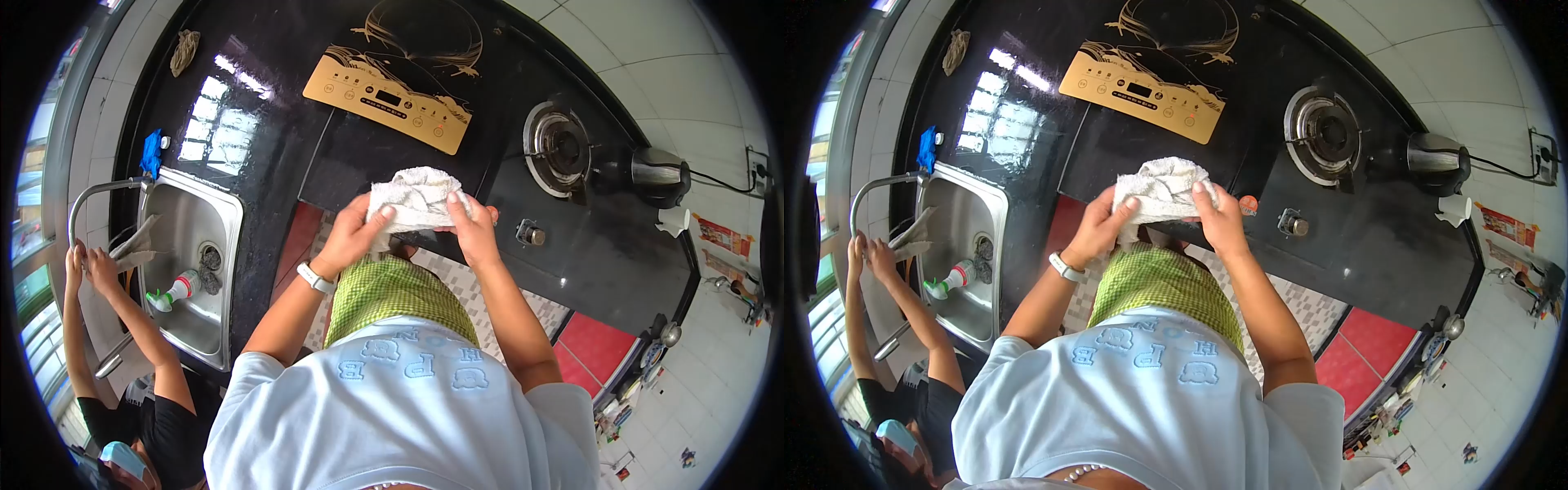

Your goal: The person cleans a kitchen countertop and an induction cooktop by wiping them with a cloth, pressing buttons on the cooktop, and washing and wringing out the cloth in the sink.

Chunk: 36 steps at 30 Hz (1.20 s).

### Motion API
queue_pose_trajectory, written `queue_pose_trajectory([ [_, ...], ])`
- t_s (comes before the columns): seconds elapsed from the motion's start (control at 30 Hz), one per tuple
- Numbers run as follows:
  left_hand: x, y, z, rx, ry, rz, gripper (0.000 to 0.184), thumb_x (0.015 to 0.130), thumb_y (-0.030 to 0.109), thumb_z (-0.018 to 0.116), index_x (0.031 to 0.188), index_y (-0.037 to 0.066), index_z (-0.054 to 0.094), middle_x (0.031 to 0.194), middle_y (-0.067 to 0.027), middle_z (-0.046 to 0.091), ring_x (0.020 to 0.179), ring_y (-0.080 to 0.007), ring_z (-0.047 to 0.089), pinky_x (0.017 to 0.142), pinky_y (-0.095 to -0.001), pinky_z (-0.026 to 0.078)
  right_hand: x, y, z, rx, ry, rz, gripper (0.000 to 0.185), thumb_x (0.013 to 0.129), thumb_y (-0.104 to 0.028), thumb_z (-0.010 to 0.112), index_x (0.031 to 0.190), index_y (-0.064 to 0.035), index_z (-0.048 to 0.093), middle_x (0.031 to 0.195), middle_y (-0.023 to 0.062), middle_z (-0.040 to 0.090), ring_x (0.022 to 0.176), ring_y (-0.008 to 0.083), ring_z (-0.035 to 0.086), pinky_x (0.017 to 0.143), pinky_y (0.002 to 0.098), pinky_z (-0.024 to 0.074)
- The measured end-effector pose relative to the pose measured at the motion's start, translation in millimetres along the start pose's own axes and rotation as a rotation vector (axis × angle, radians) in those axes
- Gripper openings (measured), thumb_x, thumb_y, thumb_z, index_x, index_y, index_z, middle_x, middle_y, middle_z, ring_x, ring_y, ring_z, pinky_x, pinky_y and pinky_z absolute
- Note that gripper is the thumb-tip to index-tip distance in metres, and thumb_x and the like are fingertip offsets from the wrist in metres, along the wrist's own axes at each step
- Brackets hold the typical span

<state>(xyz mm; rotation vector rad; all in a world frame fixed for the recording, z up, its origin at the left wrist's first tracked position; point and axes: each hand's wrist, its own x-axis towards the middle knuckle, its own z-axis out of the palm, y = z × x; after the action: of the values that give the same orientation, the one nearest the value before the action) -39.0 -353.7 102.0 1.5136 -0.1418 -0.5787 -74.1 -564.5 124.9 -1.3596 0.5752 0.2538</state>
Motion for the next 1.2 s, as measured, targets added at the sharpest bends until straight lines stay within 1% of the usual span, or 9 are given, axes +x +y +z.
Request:
queue_pose_trajectory([
  [0.13,2,7,-22,-0.143,0.235,-0.022,0.028,0.088,0.013,0.061,0.111,-0.001,0.059,0.103,-0.0056,0.058,0.098,-0.0131,0.054,0.087,-0.0275,0.042,2,11,4,-0.036,-0.174,-0.036,0.022,0.091,-0.015,0.055,0.101,0.0043,0.055,0.093,0.0068,0.062,0.080,0.0111,0.060,0.065,0.0275,0.0554],
  [0.23,9,23,-48,0.417,0.422,0.331,0.038,0.082,0.013,0.066,0.117,0.003,0.057,0.112,-0.0123,0.057,0.105,-0.0228,0.053,0.091,-0.0324,0.041,6,16,18,-0.002,-0.221,-0.065,0.021,0.086,-0.013,0.061,0.096,0.0048,0.056,0.086,0.0081,0.064,0.075,0.0113,0.061,0.062,0.0277,0.0535],
  [0.33,14,26,-56,0.850,0.626,0.306,0.056,0.079,0.011,0.065,0.130,0.008,0.044,0.129,-0.0199,0.043,0.120,-0.0343,0.039,0.101,-0.0401,0.032,12,18,20,-0.741,-0.076,-0.052,0.023,0.080,-0.016,0.066,0.095,-0.0007,0.059,0.069,0.0106,0.066,0.060,0.0161,0.062,0.057,0.0299,0.0484],
  [0.43,17,4,-38,1.025,0.555,0.366,0.059,0.080,0.020,0.065,0.133,0.010,0.041,0.132,-0.0243,0.038,0.124,-0.0438,0.033,0.103,-0.0508,0.026,9,13,19,-0.763,-0.026,-0.095,0.021,0.080,-0.017,0.066,0.096,-0.0030,0.061,0.072,0.0106,0.066,0.059,0.0170,0.062,0.057,0.0288,0.0485],
  [0.57,33,-5,37,1.012,0.448,-0.049,0.077,0.071,0.049,0.067,0.134,0.014,0.040,0.145,-0.0266,0.016,0.134,-0.0502,0.003,0.099,-0.0688,0.010,19,37,6,-0.384,-0.007,-0.125,0.017,0.084,-0.010,0.063,0.099,-0.0021,0.061,0.075,0.0066,0.066,0.064,0.0082,0.060,0.058,0.0233,0.0477],
  [0.63,50,-12,49,1.046,0.508,-0.054,0.080,0.068,0.050,0.068,0.134,0.014,0.040,0.145,-0.0271,0.014,0.134,-0.0509,0.000,0.097,-0.0715,0.011,19,23,10,-0.330,-0.026,-0.100,0.017,0.086,-0.006,0.060,0.101,0.0012,0.059,0.080,0.0075,0.065,0.070,0.0099,0.061,0.063,0.0229,0.0497],
  [0.83,50,-20,-11,1.160,0.280,0.170,0.066,0.067,0.040,0.067,0.129,0.026,0.048,0.146,-0.0158,0.022,0.136,-0.0412,0.011,0.101,-0.0670,0.015,31,8,22,-0.363,-0.034,-0.016,0.015,0.087,-0.004,0.058,0.100,0.0027,0.059,0.083,0.0092,0.064,0.074,0.0119,0.062,0.065,0.0232,0.0508],
  [1.03,64,-4,-146,1.330,0.481,0.060,0.063,0.072,0.037,0.062,0.132,0.028,0.044,0.145,-0.0198,0.023,0.136,-0.0422,0.013,0.104,-0.0642,0.013,52,-8,44,-0.428,-0.045,-0.041,0.015,0.087,-0.004,0.057,0.100,0.0028,0.059,0.082,0.0090,0.065,0.073,0.0111,0.062,0.066,0.0228,0.0505],
  [1.2,76,-14,-267,1.488,0.743,-0.104,0.066,0.079,0.048,0.055,0.139,0.029,0.034,0.145,-0.0219,0.023,0.135,-0.0413,0.018,0.105,-0.0598,0.016,59,-22,62,-0.428,-0.078,-0.023,0.017,0.088,-0.006,0.056,0.102,0.0021,0.058,0.083,0.0090,0.065,0.074,0.0115,0.062,0.067,0.0233,0.0507],
])
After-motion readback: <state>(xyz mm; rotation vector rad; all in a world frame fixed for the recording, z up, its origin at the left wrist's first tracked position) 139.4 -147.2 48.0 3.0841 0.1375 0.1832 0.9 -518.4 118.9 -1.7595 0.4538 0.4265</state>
